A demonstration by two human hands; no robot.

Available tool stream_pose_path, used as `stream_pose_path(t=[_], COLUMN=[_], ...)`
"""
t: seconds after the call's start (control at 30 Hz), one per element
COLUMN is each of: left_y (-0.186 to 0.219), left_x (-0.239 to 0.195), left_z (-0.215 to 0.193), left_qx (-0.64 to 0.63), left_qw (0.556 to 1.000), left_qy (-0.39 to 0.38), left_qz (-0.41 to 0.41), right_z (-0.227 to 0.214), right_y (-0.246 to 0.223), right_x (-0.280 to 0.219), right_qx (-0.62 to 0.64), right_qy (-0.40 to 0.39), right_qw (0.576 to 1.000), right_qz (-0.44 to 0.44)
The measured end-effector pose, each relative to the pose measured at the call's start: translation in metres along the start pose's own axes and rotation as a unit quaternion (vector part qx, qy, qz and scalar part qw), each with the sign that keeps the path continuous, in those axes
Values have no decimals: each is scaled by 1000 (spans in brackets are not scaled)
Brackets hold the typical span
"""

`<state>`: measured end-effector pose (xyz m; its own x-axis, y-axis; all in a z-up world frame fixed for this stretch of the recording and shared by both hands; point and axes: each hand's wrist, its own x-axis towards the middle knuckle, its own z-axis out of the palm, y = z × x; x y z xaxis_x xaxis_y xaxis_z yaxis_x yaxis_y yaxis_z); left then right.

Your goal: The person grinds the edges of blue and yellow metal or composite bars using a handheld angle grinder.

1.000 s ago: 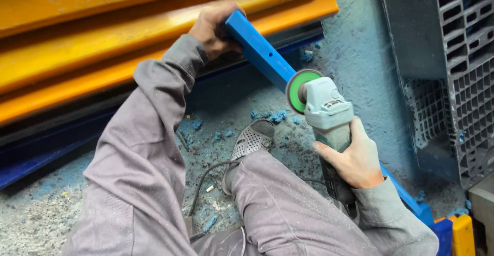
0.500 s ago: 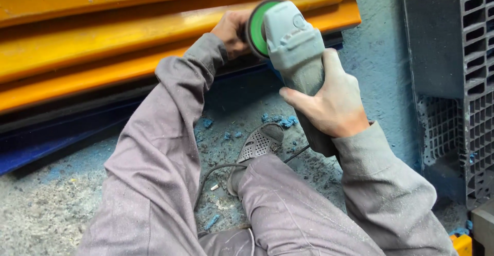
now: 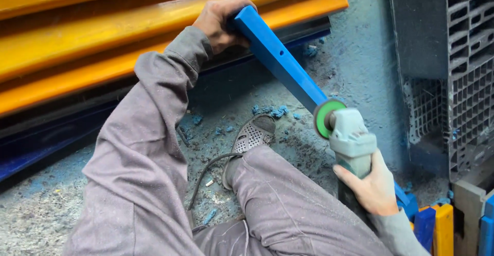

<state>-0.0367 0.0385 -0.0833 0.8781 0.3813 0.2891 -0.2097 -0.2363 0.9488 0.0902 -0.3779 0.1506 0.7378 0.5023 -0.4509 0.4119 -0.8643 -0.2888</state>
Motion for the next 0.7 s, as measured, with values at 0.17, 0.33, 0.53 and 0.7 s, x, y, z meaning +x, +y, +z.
stream_pose_path(t=[0.17,0.33,0.53,0.7], left_y=[3,-6,-4,4], left_x=[1,5,3,0], left_z=[-4,1,-4,-5], left_qx=[-55,-8,14,-6], left_qw=[993,999,1000,999], left_qy=[8,25,3,-14], left_qz=[-100,31,-6,-45], right_z=[11,23,18,13], right_y=[-103,-189,-141,9], right_x=[51,94,80,7], right_qx=[-1,-3,9,22], right_qy=[-10,-19,-14,22], right_qw=[994,975,984,998], right_qz=[-107,-222,-176,-53])
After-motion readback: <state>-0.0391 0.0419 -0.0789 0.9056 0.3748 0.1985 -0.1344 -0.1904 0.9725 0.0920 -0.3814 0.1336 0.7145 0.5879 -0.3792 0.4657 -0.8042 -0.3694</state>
